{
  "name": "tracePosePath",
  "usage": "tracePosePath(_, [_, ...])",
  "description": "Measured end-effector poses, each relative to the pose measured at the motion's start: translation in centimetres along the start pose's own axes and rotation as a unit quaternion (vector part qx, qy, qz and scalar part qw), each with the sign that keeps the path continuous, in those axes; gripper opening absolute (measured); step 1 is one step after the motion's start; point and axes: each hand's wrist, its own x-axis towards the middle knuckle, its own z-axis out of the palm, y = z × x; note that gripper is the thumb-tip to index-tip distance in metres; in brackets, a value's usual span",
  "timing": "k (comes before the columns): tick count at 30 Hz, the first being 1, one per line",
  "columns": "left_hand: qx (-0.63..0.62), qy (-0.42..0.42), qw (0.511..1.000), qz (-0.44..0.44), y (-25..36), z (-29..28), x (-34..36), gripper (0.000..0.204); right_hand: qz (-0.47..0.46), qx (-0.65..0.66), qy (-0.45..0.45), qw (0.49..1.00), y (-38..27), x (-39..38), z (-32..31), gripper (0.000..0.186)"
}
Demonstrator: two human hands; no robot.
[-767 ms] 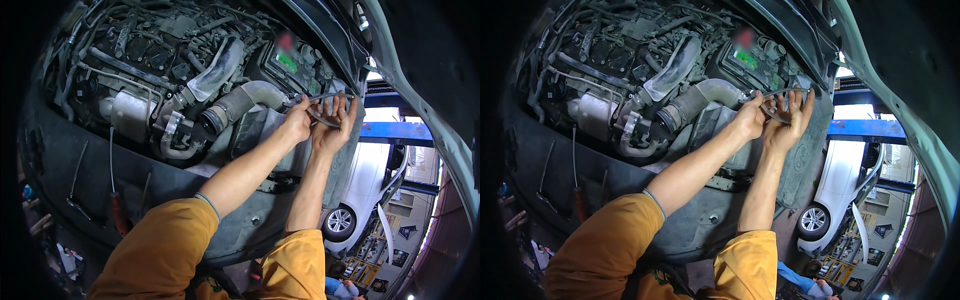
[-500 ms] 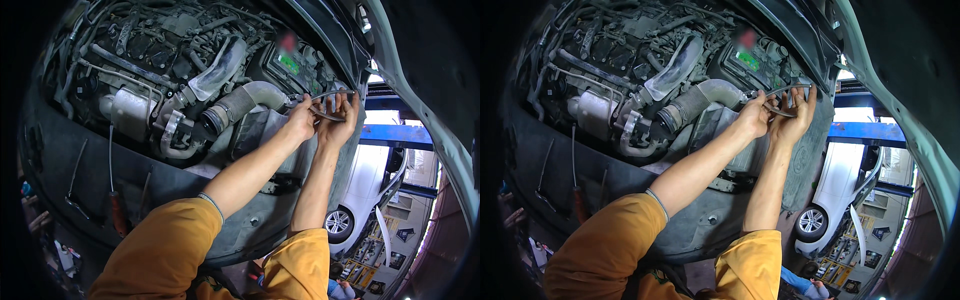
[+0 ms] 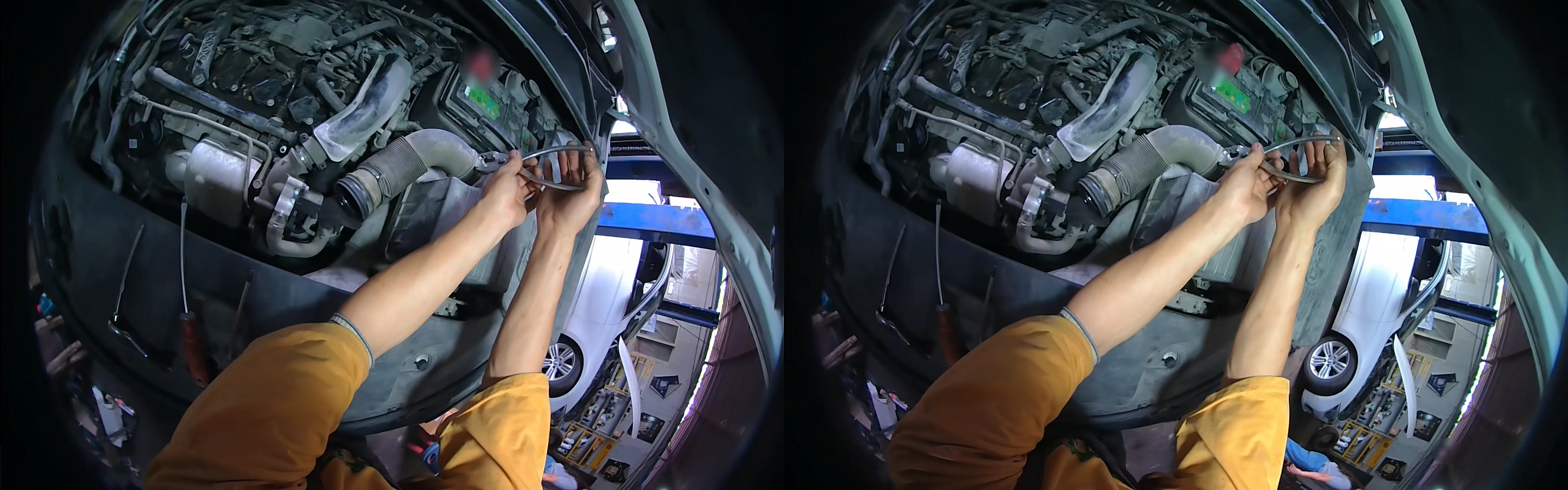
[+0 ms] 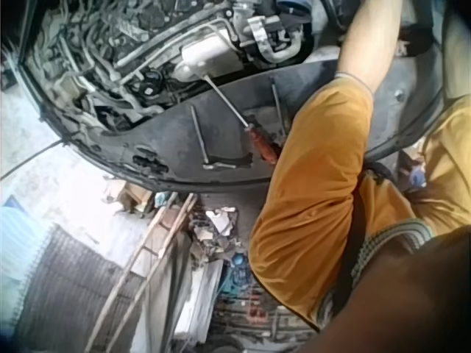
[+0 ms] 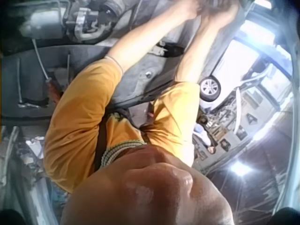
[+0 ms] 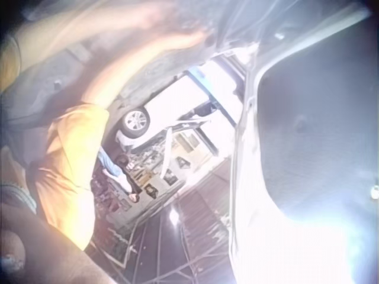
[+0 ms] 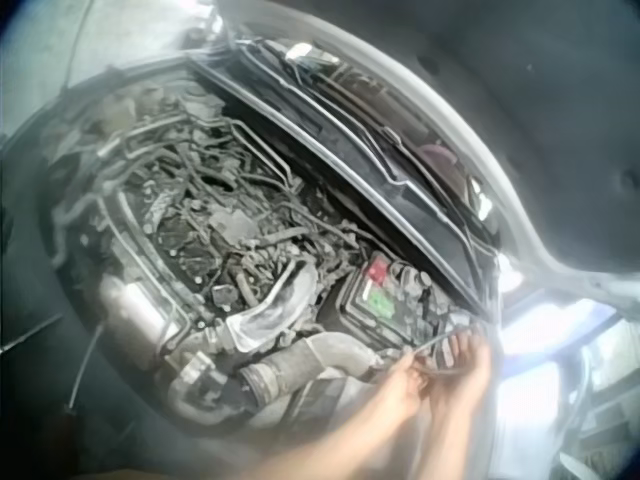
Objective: The person uses pliers and a screwdriver to loosen and remove a hose clamp from a car's air intake hose. They detach the hose from the engine, inspect the connection, and then reattach the hose, tightening the clamp to secure it.
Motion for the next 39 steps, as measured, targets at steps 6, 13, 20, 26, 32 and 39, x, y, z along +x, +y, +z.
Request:
tracePosePath(6, [0.004,-0.043,0.999,0.007,-0.3,-1.5,1.1,0.04,-0.019,0.01,0.014,1.0,0.5,0.2,1.3,0.045])
tracePosePath(13, [0.136,0.007,0.99,0.047,1.1,-1.5,-2.3,0.035,-0.149,0.012,0.02,0.989,2.7,2.4,4.0,0.033])
tracePosePath(20, [0.651,-0.054,0.694,0.304,9.3,0.0,-4.2,0.045,-0.209,0.007,0.035,0.977,1.4,2.9,5.8,0.021])
tracePosePath(26, [0.809,-0.241,0.481,0.237,10.6,3.0,-0.7,0.078,-0.203,-0.022,0.069,0.976,2.0,3.2,5.6,0.036])
tracePosePath(32, [0.716,-0.25,0.582,0.293,8.2,3.1,2.3,0.032,-0.139,-0.051,0.063,0.987,1.3,3.9,6.4,0.046])
tracePosePath(39, [0.779,-0.145,0.464,0.396,6.8,1.9,3.3,0.024,-0.251,-0.219,0.124,0.935,0.9,3.6,6.5,0.051])
